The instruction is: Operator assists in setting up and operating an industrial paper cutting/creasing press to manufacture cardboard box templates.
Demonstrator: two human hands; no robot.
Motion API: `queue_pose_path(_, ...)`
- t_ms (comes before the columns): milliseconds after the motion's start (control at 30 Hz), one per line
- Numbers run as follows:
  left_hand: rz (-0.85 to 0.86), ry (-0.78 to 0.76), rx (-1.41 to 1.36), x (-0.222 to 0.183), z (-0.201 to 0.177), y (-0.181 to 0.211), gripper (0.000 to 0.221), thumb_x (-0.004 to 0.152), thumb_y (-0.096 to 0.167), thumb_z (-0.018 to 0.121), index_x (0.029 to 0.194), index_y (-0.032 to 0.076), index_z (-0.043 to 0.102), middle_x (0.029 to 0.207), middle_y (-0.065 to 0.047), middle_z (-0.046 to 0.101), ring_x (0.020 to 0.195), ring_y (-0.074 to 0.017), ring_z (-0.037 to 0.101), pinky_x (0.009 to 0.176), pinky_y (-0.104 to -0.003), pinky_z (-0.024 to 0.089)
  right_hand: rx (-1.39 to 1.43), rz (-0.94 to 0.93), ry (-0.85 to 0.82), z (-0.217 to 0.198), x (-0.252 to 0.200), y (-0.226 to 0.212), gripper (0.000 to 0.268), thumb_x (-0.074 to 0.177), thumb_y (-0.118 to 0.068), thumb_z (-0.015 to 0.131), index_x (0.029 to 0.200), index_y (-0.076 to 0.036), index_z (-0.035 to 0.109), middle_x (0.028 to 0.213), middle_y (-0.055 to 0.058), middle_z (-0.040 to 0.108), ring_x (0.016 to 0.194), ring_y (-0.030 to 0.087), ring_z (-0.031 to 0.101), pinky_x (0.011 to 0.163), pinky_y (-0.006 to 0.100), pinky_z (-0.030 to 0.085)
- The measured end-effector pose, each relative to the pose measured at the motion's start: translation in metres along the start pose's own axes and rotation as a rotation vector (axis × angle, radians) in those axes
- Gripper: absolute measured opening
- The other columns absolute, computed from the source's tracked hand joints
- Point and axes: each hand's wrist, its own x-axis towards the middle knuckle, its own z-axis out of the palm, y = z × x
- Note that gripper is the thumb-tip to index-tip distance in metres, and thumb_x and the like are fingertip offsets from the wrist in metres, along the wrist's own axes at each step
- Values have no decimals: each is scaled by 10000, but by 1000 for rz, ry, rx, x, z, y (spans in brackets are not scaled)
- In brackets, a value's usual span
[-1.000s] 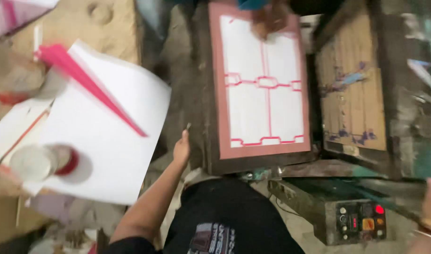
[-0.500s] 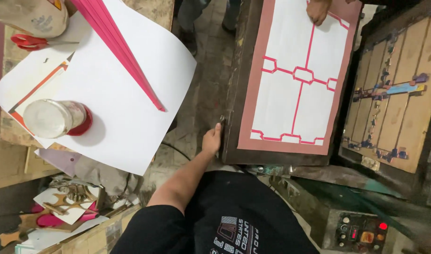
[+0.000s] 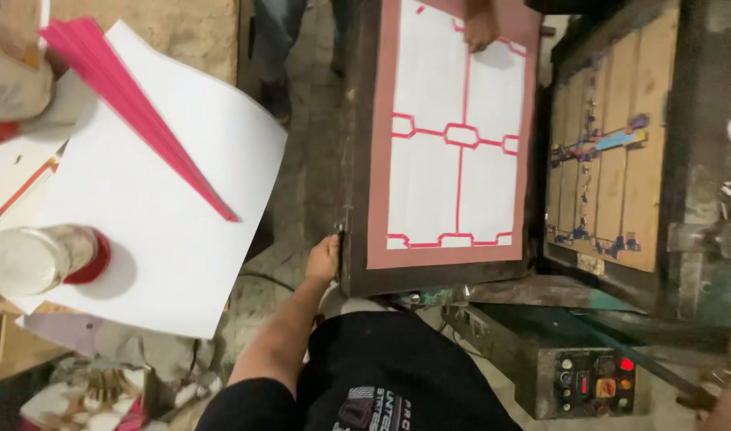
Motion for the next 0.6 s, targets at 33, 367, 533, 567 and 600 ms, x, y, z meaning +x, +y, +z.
queue_pose_path(33,-24,28,44,0,-2,4,579,1041,520,387,1203,60,699,1105,-258,713,1061,-457,662,899,-487,514,-10,36,27,-1,-5,11,748,938,-630,757,1330,2,674,1155,285,716,1093,443,679,922,535,531)
queue_pose_path(367,-238,131,185,14,16,1,797,1049,647,293,1169,-7,733,1051,-297,706,998,-493,640,833,-544,484,10,377,66,10,-5,49,747,881,-698,749,1322,-97,703,988,203,758,919,433,712,773,537,541)
queue_pose_path(533,-504,23,79,18,4,22,946,1058,703,271,1032,-148,685,772,-249,694,584,-363,640,549,-483,479,58,375,56,5,-3,37,772,871,-697,727,1338,-84,680,929,164,769,883,405,725,740,520,549)
queue_pose_path(567,-515,9,42,21,2,26,927,1038,710,275,971,-127,668,682,-187,659,491,-298,590,483,-459,443,64,392,47,0,-5,35,771,863,-693,722,1336,-85,677,913,160,771,869,397,729,726,515,552)
queue_pose_path(600,-489,1,48,36,2,31,927,1038,710,275,971,-127,668,682,-187,659,491,-298,590,483,-459,443,70,415,61,0,0,34,771,863,-693,722,1336,-85,677,913,160,771,869,397,729,726,515,552)
